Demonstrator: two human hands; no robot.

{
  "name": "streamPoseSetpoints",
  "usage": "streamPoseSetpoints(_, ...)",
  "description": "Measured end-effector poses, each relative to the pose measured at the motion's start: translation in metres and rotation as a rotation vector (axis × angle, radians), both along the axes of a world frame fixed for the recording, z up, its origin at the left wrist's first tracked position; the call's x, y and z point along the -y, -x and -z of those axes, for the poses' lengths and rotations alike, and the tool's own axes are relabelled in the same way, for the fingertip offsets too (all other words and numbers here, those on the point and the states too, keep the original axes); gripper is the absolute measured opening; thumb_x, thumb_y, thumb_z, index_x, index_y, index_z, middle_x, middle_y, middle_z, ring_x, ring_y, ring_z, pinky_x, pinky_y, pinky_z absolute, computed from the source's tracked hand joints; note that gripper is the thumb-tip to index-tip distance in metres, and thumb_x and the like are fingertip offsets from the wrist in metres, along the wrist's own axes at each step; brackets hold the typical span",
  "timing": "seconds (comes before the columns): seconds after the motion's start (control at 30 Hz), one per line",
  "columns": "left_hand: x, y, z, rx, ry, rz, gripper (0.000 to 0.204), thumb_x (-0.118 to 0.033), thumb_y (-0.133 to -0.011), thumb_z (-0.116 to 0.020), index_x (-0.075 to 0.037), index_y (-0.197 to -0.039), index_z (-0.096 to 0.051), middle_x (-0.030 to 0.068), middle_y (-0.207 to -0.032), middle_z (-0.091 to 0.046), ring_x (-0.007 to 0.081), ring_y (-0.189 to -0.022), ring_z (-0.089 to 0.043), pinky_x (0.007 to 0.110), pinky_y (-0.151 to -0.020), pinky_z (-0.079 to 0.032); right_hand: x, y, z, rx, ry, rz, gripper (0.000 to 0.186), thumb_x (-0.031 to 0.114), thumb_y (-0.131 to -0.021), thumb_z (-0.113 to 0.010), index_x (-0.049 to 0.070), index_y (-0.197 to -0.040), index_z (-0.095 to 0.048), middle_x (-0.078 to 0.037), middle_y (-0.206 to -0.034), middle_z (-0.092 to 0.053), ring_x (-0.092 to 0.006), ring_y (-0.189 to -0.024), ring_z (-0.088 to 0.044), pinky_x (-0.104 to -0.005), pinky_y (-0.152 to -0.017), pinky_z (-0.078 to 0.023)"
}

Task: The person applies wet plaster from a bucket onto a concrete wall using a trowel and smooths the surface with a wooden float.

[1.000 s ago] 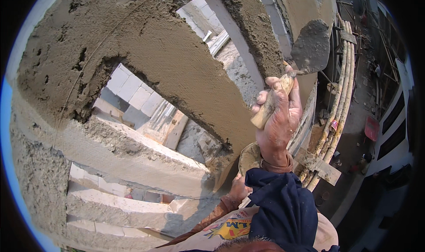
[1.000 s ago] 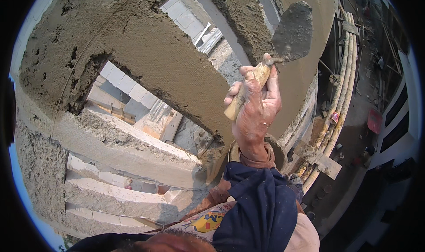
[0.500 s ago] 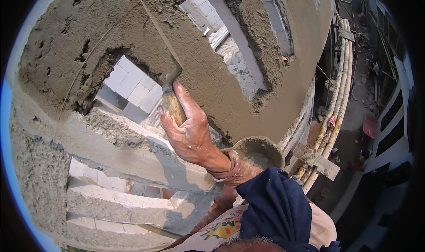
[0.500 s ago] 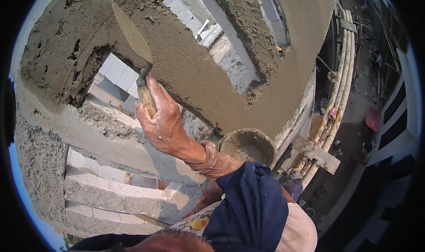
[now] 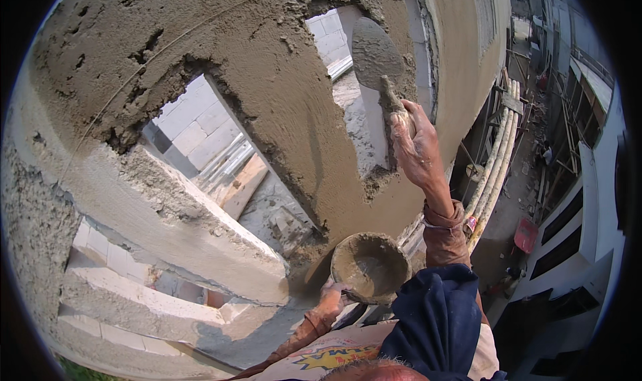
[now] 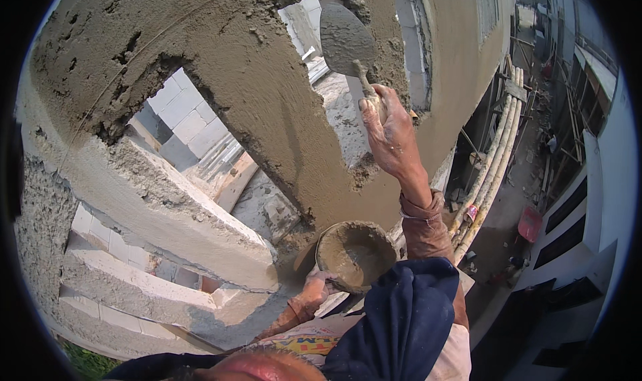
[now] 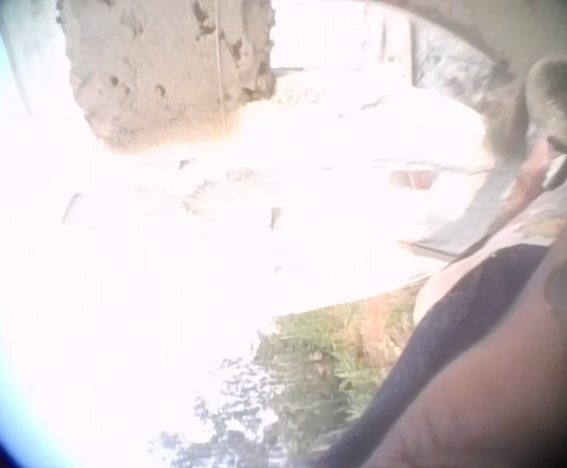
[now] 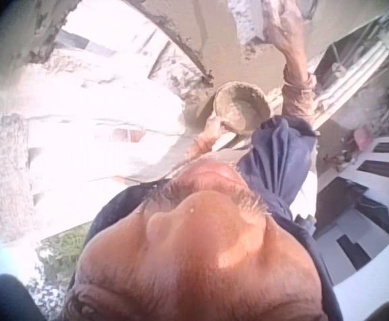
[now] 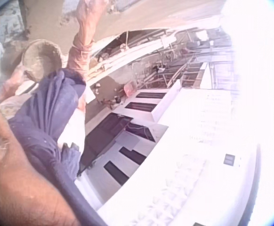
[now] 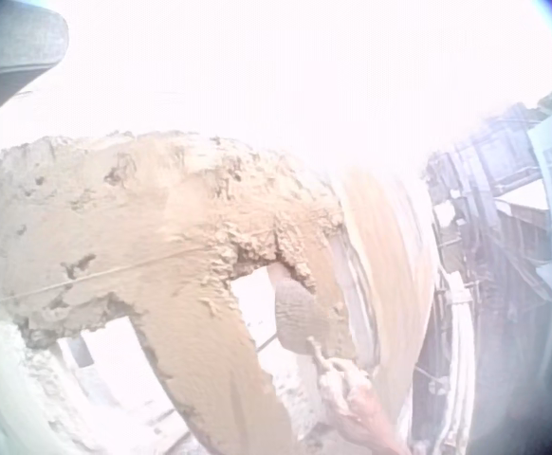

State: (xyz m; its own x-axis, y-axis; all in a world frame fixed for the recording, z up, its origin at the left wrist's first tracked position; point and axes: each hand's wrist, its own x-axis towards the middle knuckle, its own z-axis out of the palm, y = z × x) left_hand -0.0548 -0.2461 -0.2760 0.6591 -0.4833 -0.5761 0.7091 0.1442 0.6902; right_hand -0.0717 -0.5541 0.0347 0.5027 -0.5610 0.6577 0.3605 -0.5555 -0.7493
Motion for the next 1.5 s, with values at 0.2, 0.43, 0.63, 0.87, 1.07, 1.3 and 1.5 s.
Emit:
streamPoseSetpoints(0.2, 0.013, 0.002, 0.019, 0.023, 0.022, -0.002, 0.048, 0.005, -0.086, -0.058, -0.007, -0.131, -0.052, 0.0217, -0.115, -0.065, 0.0401, -0.096, -0.071, 0.054, -0.085, -0.063, 0.059, -0.043, -0.079, 0.072, 0.534, 0.214, 0.042, 0.028, -0.101, -0.063, 0.004, -0.134, -0.059, -0.022, -0.118, -0.069, -0.0395, -0.108, -0.067, -0.0415, -0.092, -0.053)
streamPoseSetpoints(0.43, 0.045, 0.003, 0.024, 0.045, 0.002, 0.014, 0.030, -0.006, -0.088, -0.059, -0.012, -0.114, -0.046, 0.0130, -0.101, -0.061, 0.0298, -0.089, -0.069, 0.048, -0.076, -0.064, 0.150, -0.083, -0.121, -0.003, 0.600, 0.266, 0.045, 0.033, -0.100, -0.063, 0.007, -0.137, -0.061, -0.021, -0.108, -0.070, -0.0341, -0.093, -0.067, -0.0419, -0.084, -0.053)
streamPoseSetpoints(0.63, 0.079, 0.003, 0.015, -0.001, -0.044, -0.009, 0.037, -0.003, -0.087, -0.060, -0.017, -0.117, -0.043, 0.0102, -0.096, -0.058, 0.0281, -0.085, -0.069, 0.048, -0.072, -0.063, 0.244, -0.098, -0.129, -0.043, 0.574, 0.017, 0.048, 0.038, -0.103, -0.060, 0.009, -0.141, -0.059, -0.009, -0.083, -0.063, -0.0188, -0.072, -0.055, -0.0394, -0.071, -0.050)
streamPoseSetpoints(0.87, 0.091, 0.004, 0.013, 0.030, -0.122, -0.025, 0.039, -0.003, -0.086, -0.061, -0.020, -0.117, -0.045, 0.0105, -0.099, -0.060, 0.0254, -0.081, -0.067, 0.044, -0.067, -0.062, 0.297, -0.100, -0.136, -0.225, 0.370, -0.011, 0.046, 0.039, -0.104, -0.057, 0.012, -0.142, -0.059, -0.001, -0.081, -0.060, -0.0094, -0.068, -0.055, -0.0286, -0.059, -0.047)
streamPoseSetpoints(1.07, 0.103, 0.011, 0.021, 0.054, -0.046, -0.126, 0.041, -0.002, -0.085, -0.061, -0.007, -0.125, -0.052, 0.0194, -0.105, -0.067, 0.0321, -0.086, -0.072, 0.042, -0.075, -0.064, 0.307, -0.076, -0.064, -0.231, 0.116, -0.034, 0.033, 0.036, -0.108, -0.050, 0.004, -0.106, -0.059, 0.002, -0.075, -0.052, -0.0080, -0.060, -0.050, -0.0278, -0.054, -0.045)
streamPoseSetpoints(1.3, 0.079, 0.001, 0.063, -0.023, 0.065, -0.066, 0.027, -0.009, -0.089, -0.061, -0.011, -0.113, -0.050, 0.0141, -0.102, -0.061, 0.0340, -0.094, -0.066, 0.056, -0.081, -0.061, 0.145, -0.052, -0.073, -0.008, -0.406, -0.416, 0.031, 0.036, -0.110, -0.043, 0.008, -0.111, -0.057, -0.001, -0.082, -0.055, -0.0076, -0.057, -0.053, -0.0237, -0.044, -0.047)
streamPoseSetpoints(1.5, 0.082, 0.013, 0.043, 0.351, -0.024, 0.030, 0.043, -0.006, -0.085, -0.065, -0.010, -0.125, -0.051, 0.0181, -0.110, -0.062, 0.0366, -0.101, -0.067, 0.056, -0.083, -0.061, 0.034, -0.100, -0.129, 0.124, -0.117, -0.440, 0.038, 0.033, -0.111, -0.041, -0.002, -0.103, -0.052, -0.005, -0.077, -0.055, -0.0127, -0.052, -0.059, -0.0290, -0.042, -0.051)
